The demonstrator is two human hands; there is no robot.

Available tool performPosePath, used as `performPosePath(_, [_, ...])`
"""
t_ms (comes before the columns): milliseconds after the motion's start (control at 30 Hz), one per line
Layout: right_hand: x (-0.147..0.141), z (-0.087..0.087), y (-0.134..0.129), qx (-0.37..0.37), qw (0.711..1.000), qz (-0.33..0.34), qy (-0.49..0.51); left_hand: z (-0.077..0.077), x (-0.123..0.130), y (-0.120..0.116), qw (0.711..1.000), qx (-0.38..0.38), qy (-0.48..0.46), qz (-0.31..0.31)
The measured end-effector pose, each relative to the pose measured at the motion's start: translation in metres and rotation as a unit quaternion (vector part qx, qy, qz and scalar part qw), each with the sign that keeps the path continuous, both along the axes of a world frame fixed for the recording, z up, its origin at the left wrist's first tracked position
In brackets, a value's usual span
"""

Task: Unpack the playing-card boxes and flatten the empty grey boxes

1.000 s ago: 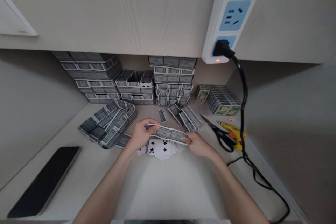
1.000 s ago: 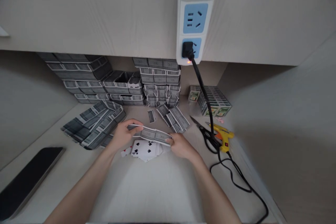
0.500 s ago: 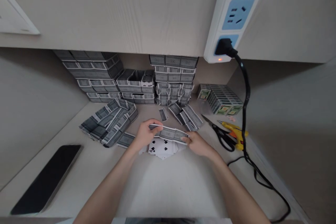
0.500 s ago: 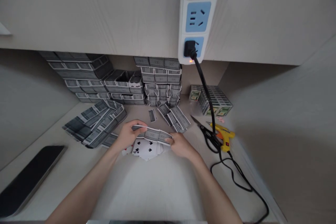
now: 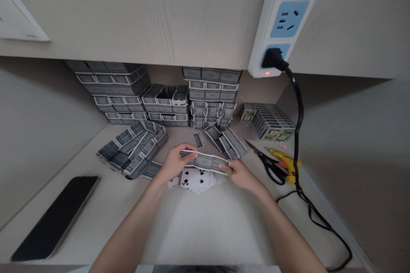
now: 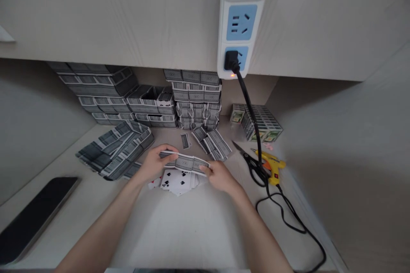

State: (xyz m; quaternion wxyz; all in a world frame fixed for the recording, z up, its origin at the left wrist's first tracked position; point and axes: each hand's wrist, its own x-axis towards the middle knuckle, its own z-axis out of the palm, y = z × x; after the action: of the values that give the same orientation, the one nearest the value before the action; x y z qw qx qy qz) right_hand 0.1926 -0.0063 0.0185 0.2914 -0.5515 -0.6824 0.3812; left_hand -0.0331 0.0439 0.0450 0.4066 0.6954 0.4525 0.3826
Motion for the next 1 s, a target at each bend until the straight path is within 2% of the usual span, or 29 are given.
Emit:
performPosePath(167, [-0.008,-0.003,0.001,-0.028,0.99,-0.023,0.139,0.007,-0.001,0.001,1.0,-0.017,-0.015,-0.017])
performPosePath(233, [-0.01,-0.004,0.003,-0.041,0.98,-0.031,0.195,0.006,-0.001,0.0,0.999,-0.036,-0.009,-0.031])
performPosePath(333, [-0.01,-0.004,0.004,-0.05,0.97,-0.036,0.236,0.002,0.001,0.0,0.998,-0.055,0.017,-0.015])
performPosePath(500, [-0.008,-0.003,0.005,-0.061,0.964,-0.027,0.259,-0.003,0.002,0.0,0.998,-0.05,0.031,-0.003])
performPosePath(833, [-0.009,-0.003,0.005,-0.071,0.963,-0.029,0.257,0.001,0.005,-0.001,0.998,-0.04,0.049,0.007])
performPosePath(1000, [-0.01,-0.004,0.004,-0.075,0.962,-0.024,0.261,-0.003,0.009,-0.003,0.998,-0.042,0.042,-0.001])
